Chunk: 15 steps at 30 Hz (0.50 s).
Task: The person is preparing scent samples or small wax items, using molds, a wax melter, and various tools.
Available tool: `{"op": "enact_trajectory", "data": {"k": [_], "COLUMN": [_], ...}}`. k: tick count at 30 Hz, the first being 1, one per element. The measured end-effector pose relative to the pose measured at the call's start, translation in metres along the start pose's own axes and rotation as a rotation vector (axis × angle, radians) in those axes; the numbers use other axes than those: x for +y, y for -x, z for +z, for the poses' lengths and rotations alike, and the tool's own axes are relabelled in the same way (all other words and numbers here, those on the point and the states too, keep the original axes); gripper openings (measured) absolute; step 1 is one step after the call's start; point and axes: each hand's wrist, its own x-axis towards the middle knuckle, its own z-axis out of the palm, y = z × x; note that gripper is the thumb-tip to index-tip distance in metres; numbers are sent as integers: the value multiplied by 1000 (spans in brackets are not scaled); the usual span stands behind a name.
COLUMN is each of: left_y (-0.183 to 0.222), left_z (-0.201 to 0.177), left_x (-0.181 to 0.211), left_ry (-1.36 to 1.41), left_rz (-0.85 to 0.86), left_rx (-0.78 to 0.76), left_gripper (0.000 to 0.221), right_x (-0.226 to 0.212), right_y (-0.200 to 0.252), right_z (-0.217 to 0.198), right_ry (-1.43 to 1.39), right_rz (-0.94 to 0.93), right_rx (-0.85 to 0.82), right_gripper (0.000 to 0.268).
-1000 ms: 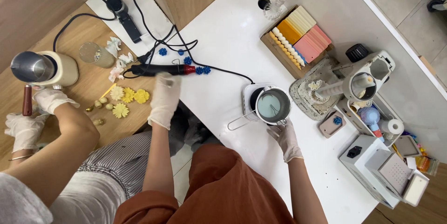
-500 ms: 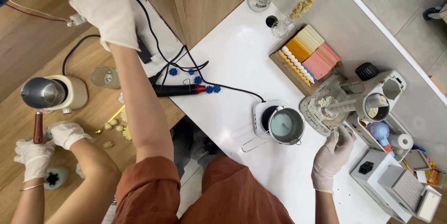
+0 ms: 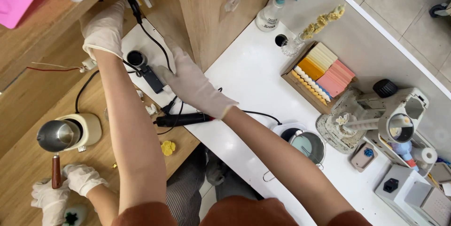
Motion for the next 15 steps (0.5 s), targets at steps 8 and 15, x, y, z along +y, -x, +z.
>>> {"op": "enact_trajectory", "data": {"k": [8, 15], "left_y": [24, 23], "left_z": [2, 5], "left_x": [12, 13], "left_ry": [714, 85], "left_rz": [3, 151], "left_rx": [-190, 35], "left_gripper": [58, 68], "right_x": [30, 53], "right_y": [-40, 79], "right_z": [57, 34], "right_ry": [126, 55], "right_rz": [361, 513], "right_rx": [-37, -272], "right_gripper": [38, 32]}}
